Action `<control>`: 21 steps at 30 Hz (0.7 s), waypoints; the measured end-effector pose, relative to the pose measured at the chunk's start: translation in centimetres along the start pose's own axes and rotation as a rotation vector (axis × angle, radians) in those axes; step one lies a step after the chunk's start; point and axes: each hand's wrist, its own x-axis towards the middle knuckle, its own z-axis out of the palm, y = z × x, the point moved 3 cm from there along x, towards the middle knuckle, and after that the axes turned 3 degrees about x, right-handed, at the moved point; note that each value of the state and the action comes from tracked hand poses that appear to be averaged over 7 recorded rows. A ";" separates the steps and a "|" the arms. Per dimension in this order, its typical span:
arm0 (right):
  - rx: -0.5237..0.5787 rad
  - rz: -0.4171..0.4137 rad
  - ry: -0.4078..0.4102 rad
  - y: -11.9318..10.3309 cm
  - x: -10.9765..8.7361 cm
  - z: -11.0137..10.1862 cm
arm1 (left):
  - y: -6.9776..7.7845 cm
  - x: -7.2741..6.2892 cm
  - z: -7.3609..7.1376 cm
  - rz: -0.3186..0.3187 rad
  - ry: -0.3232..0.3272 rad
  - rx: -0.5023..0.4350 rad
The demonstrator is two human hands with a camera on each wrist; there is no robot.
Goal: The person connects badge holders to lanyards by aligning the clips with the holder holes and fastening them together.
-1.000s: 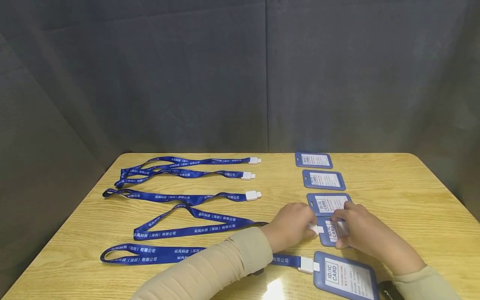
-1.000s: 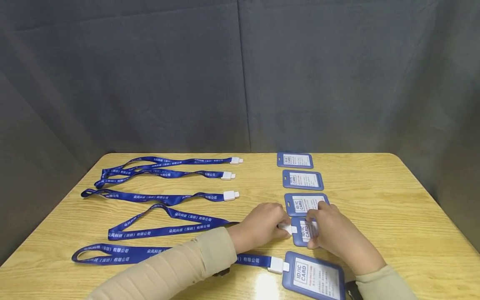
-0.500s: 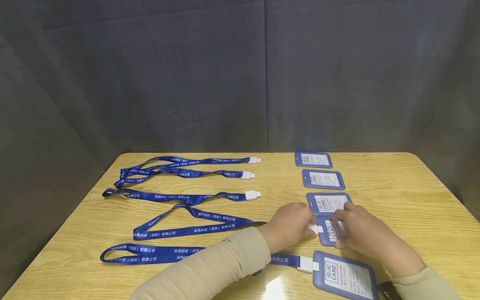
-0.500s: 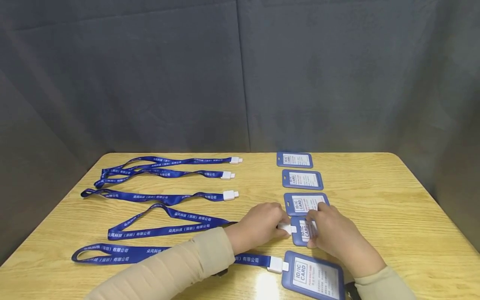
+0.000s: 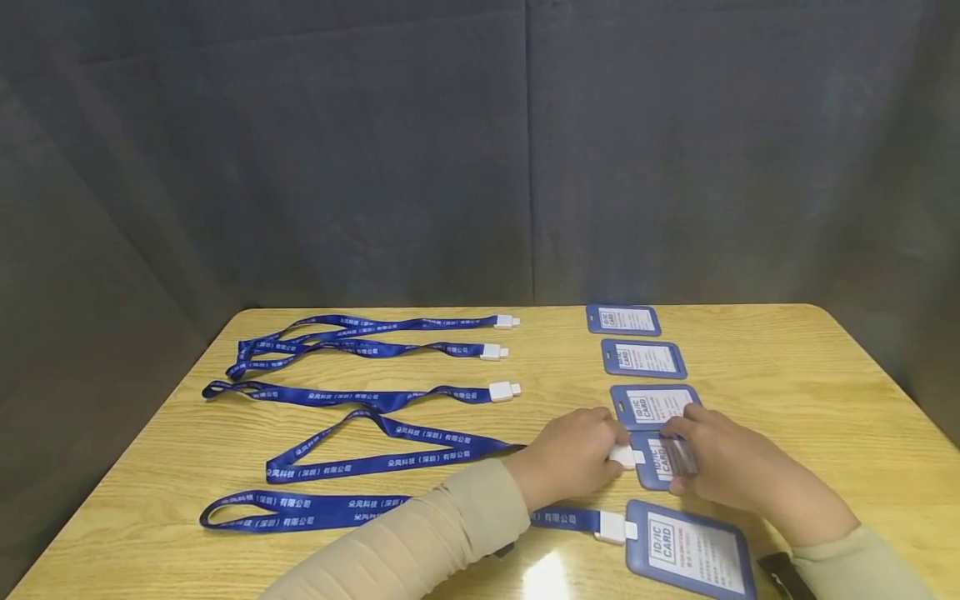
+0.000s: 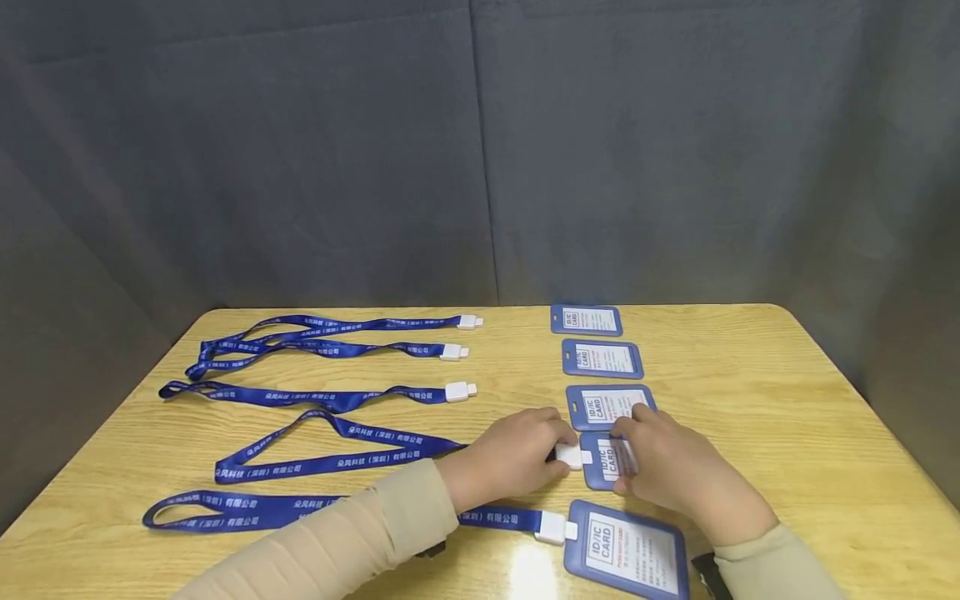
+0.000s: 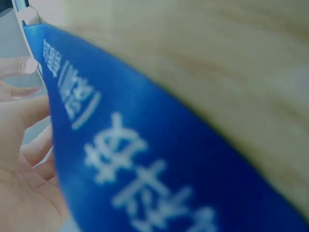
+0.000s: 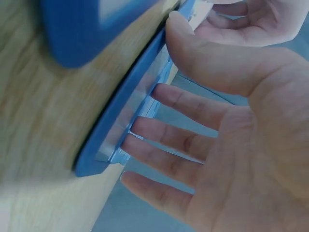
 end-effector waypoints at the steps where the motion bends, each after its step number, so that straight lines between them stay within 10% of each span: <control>1: -0.005 -0.004 -0.001 0.0 0.1 0.0 | -0.2 -0.1 0.0 -0.004 0.001 -0.010; 21: 0.061 0.000 -0.035 0.2 1.7 -1.9 | -4.7 -2.7 -2.0 -0.066 0.066 -0.050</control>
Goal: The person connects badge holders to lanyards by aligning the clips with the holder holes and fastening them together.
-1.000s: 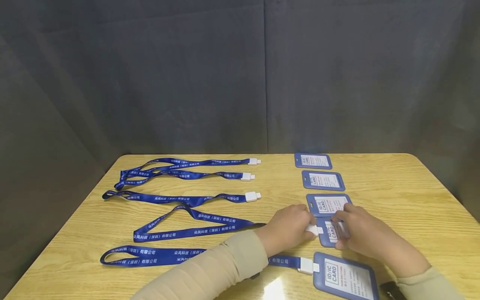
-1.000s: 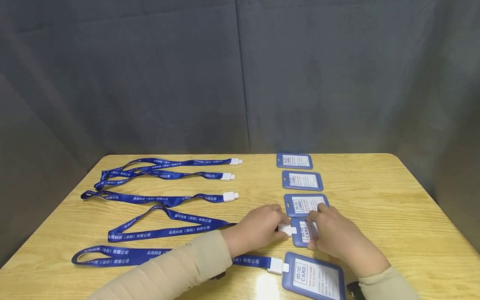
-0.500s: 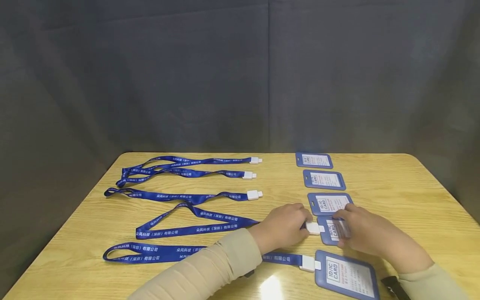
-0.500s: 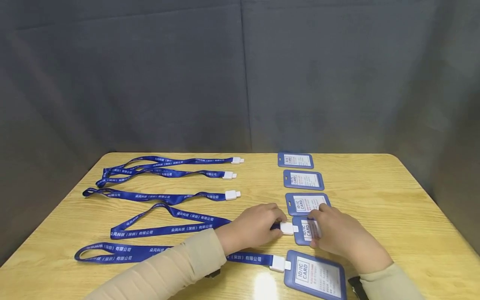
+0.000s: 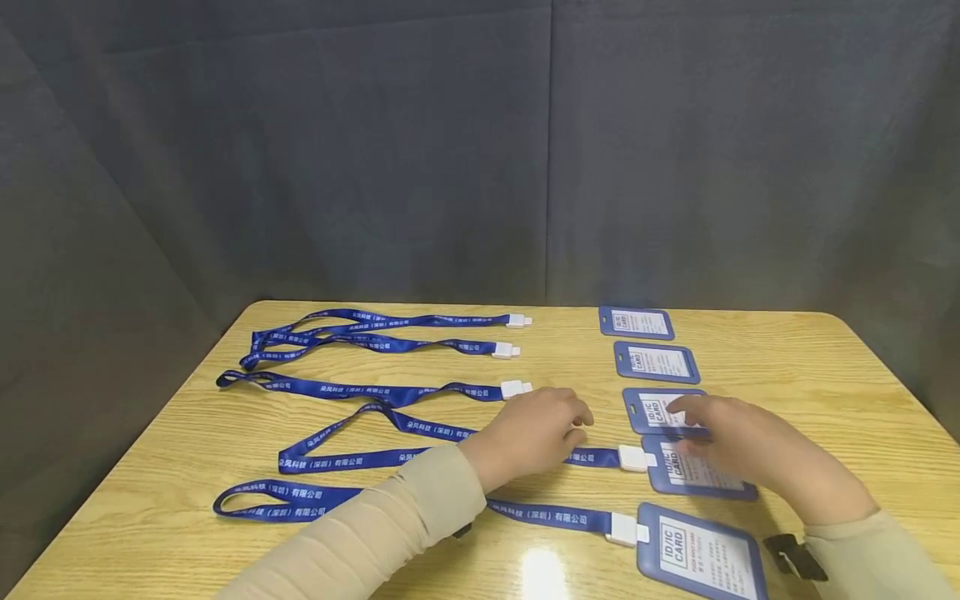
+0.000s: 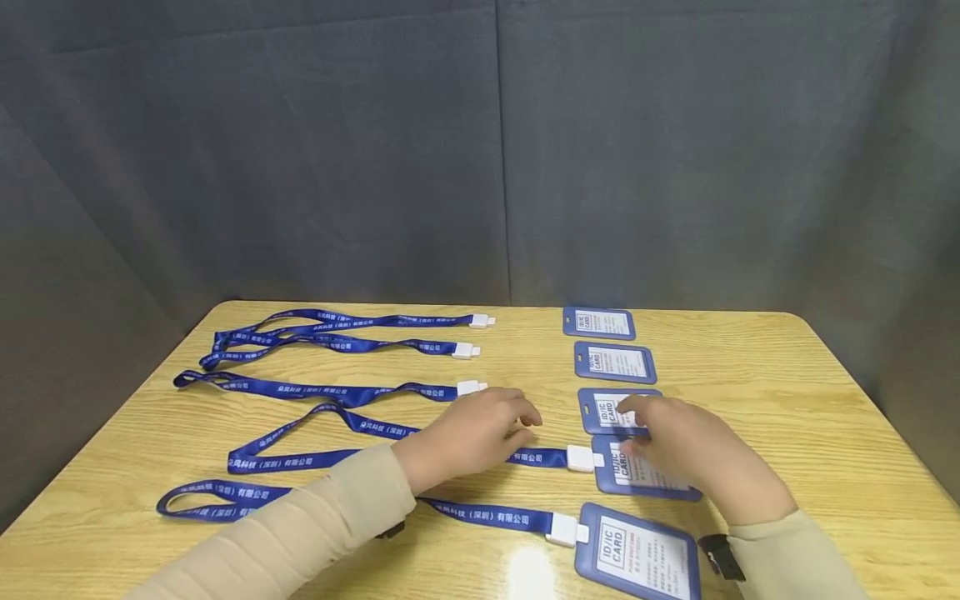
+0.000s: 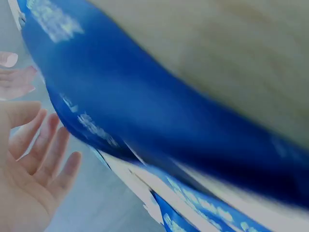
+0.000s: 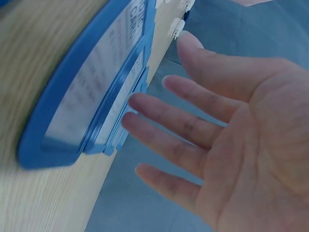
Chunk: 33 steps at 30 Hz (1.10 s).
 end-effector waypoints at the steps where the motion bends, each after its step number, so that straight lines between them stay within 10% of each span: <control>1: 0.004 -0.010 0.009 -0.1 0.2 -0.1 | -0.3 -0.1 -0.2 -0.001 0.005 0.003; 17: 0.089 0.017 0.046 0.3 2.3 -0.7 | -6.5 -0.9 -1.7 0.049 0.134 0.163; 33: 0.090 -0.016 0.070 0.8 3.5 0.6 | -9.4 -0.9 -0.5 -0.179 -0.008 0.140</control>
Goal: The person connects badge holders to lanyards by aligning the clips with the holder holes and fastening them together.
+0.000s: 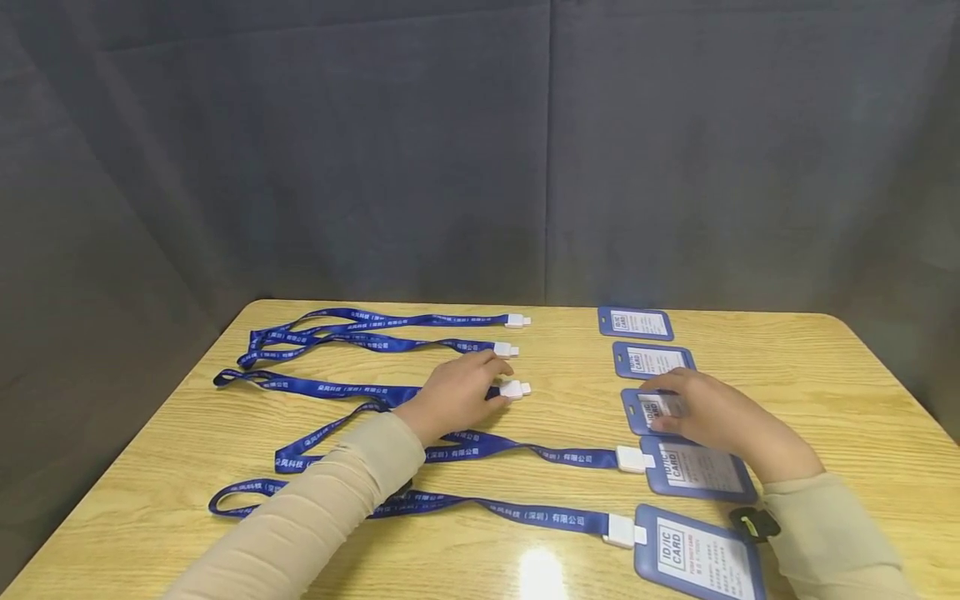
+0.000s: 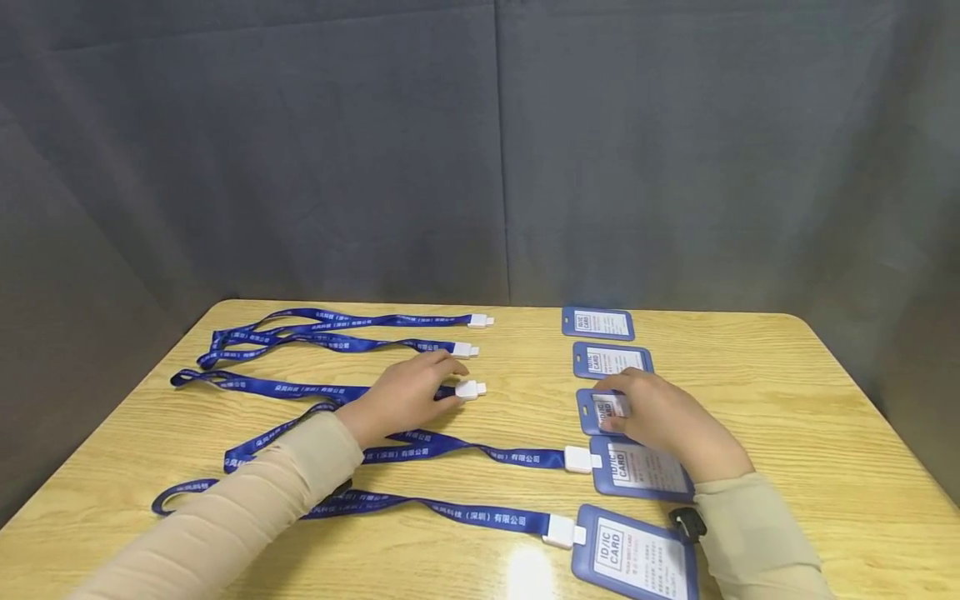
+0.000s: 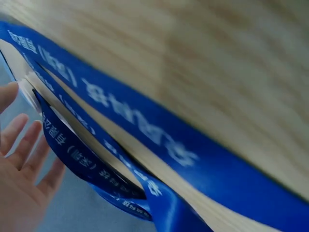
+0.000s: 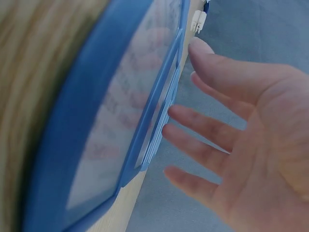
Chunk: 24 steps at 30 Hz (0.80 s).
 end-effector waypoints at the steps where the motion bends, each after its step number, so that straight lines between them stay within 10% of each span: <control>1: -0.002 0.003 -0.001 0.0 0.0 0.0 | 0.1 0.1 0.1 -0.004 -0.002 -0.011; 24: 0.000 0.053 -0.092 -0.5 1.1 -0.4 | 0.5 0.6 0.5 -0.038 -0.010 -0.110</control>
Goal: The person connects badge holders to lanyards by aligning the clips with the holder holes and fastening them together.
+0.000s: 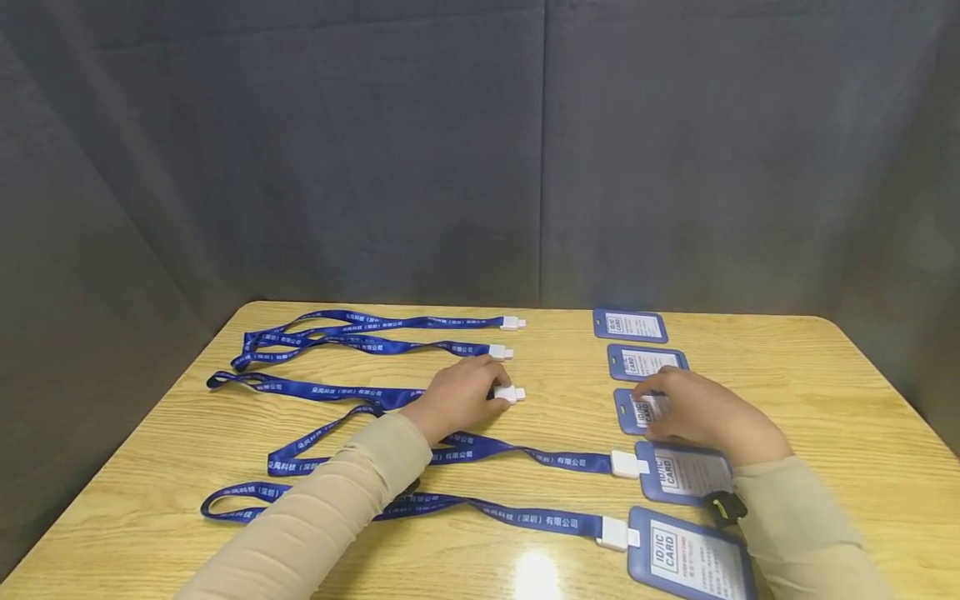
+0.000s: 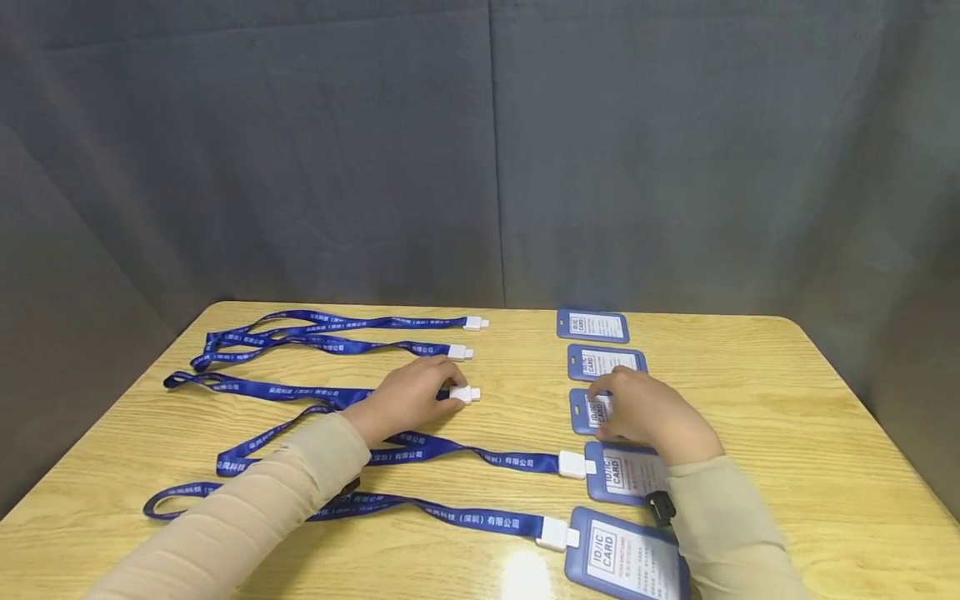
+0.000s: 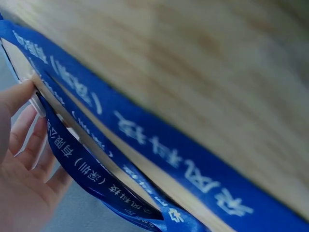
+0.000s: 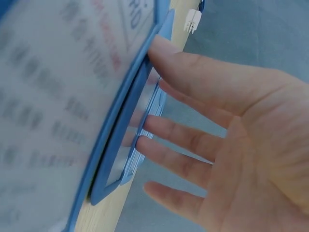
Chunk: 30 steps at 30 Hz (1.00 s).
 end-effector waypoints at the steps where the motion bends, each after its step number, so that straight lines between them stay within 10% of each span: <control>1: 0.005 0.015 -0.005 -0.1 0.1 0.1 | 0.0 0.0 0.0 -0.001 -0.002 -0.001; 30: -0.009 0.027 0.010 0.2 1.0 0.6 | 4.9 1.9 0.3 0.082 -0.040 0.023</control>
